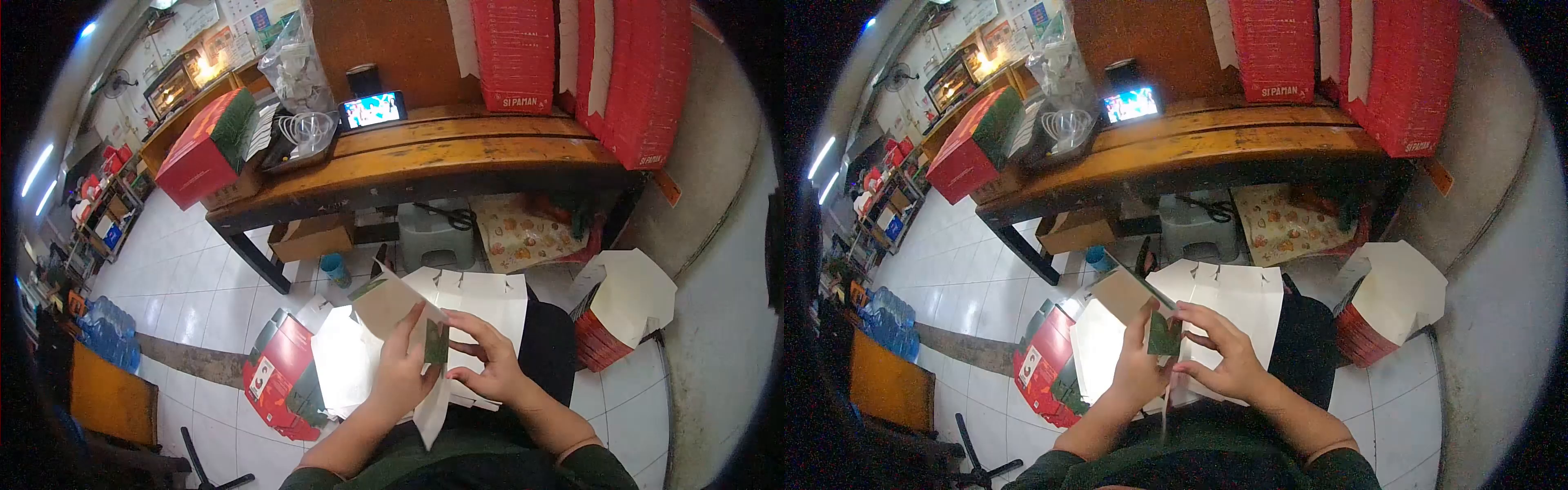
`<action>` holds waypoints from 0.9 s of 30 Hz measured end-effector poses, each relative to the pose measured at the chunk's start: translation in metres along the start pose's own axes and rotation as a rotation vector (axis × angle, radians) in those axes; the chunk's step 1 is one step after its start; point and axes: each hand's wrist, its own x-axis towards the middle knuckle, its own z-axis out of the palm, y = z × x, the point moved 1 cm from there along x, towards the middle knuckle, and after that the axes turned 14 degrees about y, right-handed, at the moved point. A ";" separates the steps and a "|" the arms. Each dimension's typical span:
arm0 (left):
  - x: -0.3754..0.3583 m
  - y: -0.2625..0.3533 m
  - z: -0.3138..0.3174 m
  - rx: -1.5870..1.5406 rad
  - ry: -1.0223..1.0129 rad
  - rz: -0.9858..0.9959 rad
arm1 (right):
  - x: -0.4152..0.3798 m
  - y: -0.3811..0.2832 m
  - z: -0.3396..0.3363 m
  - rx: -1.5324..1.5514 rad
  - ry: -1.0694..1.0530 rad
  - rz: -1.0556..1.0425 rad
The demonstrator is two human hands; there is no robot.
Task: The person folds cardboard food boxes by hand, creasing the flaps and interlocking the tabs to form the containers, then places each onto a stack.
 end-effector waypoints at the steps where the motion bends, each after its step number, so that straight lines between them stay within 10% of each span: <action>1: 0.002 0.004 -0.002 0.051 0.040 0.091 | 0.000 -0.004 0.001 0.025 0.028 -0.001; 7: 0.009 0.001 -0.008 -0.145 -0.012 -0.021 | -0.002 -0.005 0.004 -0.130 0.022 -0.070; 10: -0.009 -0.010 0.004 -1.034 0.131 -0.785 | -0.003 -0.019 0.005 -0.375 0.010 -0.359; 14: -0.005 -0.012 -0.020 -1.544 0.129 -0.719 | -0.001 -0.023 0.001 -0.517 -0.189 -0.679; 21: 0.005 0.013 -0.021 -1.319 0.247 -0.826 | -0.011 -0.009 -0.001 0.688 0.080 -0.085; 27: -0.007 0.006 -0.013 -1.184 0.173 -0.729 | 0.000 -0.043 -0.017 -0.279 0.013 -0.321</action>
